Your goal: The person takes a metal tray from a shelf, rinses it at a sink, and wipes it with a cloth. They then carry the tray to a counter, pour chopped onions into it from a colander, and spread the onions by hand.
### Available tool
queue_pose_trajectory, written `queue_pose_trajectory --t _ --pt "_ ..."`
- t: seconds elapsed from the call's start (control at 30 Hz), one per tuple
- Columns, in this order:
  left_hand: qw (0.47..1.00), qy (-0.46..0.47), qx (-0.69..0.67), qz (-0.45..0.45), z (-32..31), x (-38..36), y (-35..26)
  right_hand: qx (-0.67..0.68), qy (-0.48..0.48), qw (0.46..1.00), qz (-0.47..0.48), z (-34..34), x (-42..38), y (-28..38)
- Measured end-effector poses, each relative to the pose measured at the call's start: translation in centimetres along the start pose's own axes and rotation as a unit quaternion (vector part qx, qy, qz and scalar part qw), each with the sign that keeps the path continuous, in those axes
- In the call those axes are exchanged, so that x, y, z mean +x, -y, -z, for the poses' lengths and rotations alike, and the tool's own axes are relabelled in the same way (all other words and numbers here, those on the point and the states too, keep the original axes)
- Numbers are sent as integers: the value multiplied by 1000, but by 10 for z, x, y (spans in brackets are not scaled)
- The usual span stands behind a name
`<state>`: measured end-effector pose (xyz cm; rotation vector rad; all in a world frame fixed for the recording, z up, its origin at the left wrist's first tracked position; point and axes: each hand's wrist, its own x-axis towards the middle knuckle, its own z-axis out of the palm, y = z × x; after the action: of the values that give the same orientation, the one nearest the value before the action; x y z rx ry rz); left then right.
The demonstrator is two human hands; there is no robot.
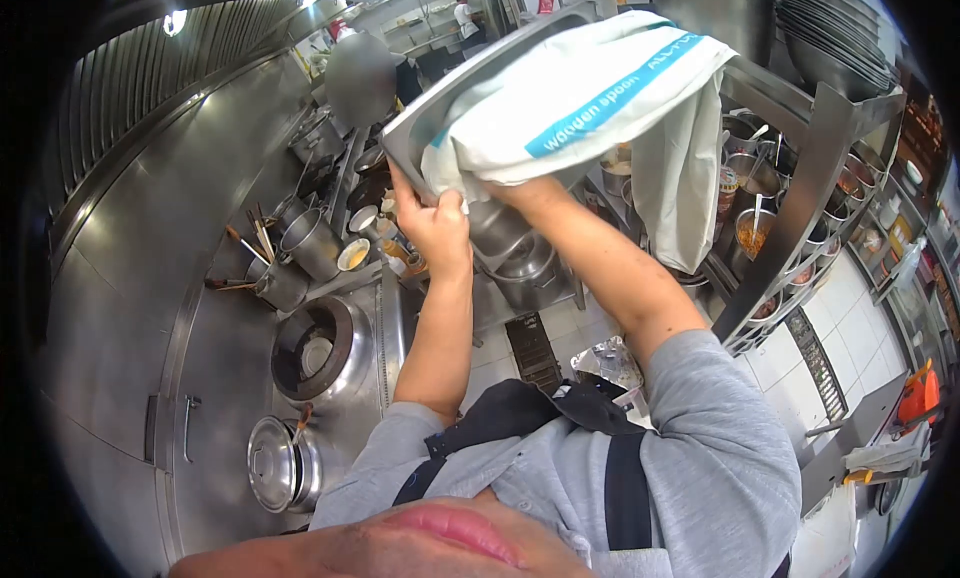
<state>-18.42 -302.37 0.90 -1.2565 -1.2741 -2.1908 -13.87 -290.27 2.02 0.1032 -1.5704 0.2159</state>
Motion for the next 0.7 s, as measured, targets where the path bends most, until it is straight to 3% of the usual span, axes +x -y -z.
queue_pose_trajectory --t 0.07,0.13,0.2,0.3,0.37,0.4,0.47,0.53,0.57,0.6,0.67,0.7 --pt "999 2 -26 19 5 -3 -8 -63 72 992 -80 16 11 -36" --pt "997 -10 -76 26 7 -4 -24 -138 69 981 -118 34 23 -83" --pt "998 -14 -48 28 12 -4 -26 -209 64 971 -97 51 21 -109" --pt "996 -35 -76 -17 9 4 -35 -294 126 947 16 65 9 -89" --pt "996 -32 -87 -16 5 5 -34 -291 199 935 31 64 4 -66" --pt "994 -26 -101 -14 1 4 -34 -322 301 897 -20 52 -9 -81" --pt "994 -22 -110 -6 -6 2 -26 -134 220 966 -38 48 -18 -39" --pt "990 -45 -127 -31 -17 2 -15 -93 243 965 -2 25 -26 -5" --pt "988 -59 -138 -20 -22 2 -17 -43 211 974 -67 23 -26 14" --pt "988 -57 -140 -19 -23 2 -16 167 139 958 -186 26 -22 32" --pt "986 -53 -157 -10 -22 4 -17 37 167 978 -120 25 -18 28" --pt "988 -56 -143 -18 -24 4 -18 38 165 978 -122 23 -15 26"
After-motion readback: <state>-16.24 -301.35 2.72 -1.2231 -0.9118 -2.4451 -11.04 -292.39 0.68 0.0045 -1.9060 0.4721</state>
